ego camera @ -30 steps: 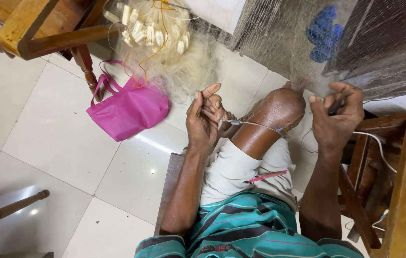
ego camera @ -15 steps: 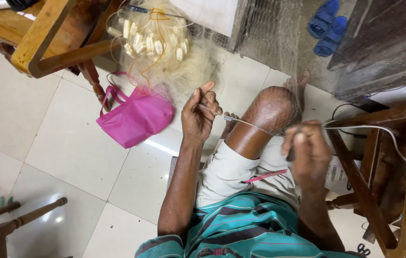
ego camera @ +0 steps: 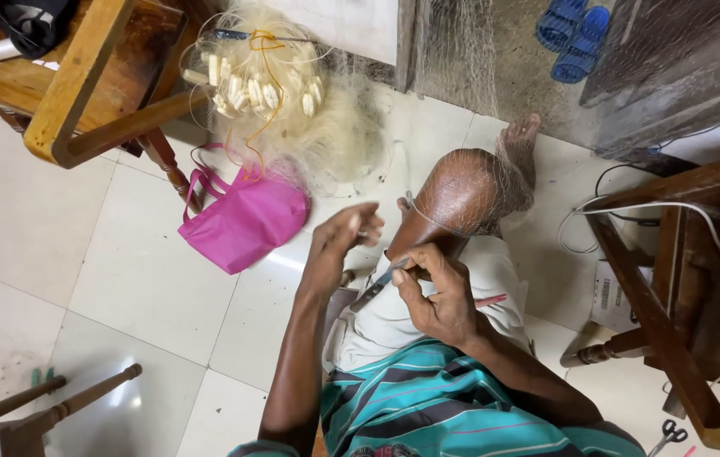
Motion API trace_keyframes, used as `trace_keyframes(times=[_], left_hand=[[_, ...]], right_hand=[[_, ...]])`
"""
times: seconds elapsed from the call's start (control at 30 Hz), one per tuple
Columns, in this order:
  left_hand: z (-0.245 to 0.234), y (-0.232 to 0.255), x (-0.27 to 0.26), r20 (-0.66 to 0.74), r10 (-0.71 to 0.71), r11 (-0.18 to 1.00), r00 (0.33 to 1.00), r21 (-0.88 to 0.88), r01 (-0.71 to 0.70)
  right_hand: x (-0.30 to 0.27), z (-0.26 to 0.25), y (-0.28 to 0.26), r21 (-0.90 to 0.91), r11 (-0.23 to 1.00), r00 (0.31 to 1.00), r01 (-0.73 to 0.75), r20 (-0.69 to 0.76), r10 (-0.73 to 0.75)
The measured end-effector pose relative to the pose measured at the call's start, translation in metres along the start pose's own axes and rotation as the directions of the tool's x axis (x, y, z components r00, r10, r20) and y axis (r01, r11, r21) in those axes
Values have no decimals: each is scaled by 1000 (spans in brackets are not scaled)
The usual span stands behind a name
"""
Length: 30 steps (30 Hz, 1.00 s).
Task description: Repairing a fine-mesh fishing net using a netting needle to weave and tie knots.
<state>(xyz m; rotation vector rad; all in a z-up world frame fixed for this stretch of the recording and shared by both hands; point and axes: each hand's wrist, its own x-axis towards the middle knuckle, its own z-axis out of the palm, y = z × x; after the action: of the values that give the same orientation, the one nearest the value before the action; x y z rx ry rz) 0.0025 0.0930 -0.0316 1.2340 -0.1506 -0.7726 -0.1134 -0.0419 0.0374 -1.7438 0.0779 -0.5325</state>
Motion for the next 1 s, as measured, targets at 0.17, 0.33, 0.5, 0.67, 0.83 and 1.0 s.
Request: trace_keyframes(times=[0.17,0.33,0.5,0.67,0.83,1.0], left_hand=[[-8,25,-64,146,123,952,982,264,-158],[9,34,-83,106,316,898,943,287,-333],[8,17,-79,59,317,910,947,264,-321],[19,22,-79,31,342,908,939,246,-338],[17,12,-58,41,300,946,953,119,-303],[42,22,0,144,163,906,976,370,-206]], right_hand=[[-4,9,11,67,996,999,-50,5,50],[-6,14,6,78,996,998,-48,35,45],[-4,17,7,31,1000,998,0,61,-2],[-7,17,0,31,999,999,9,41,-10],[-8,-5,-17,114,993,985,-43,-160,61],[3,-50,-6,76,997,974,23,-229,-5]])
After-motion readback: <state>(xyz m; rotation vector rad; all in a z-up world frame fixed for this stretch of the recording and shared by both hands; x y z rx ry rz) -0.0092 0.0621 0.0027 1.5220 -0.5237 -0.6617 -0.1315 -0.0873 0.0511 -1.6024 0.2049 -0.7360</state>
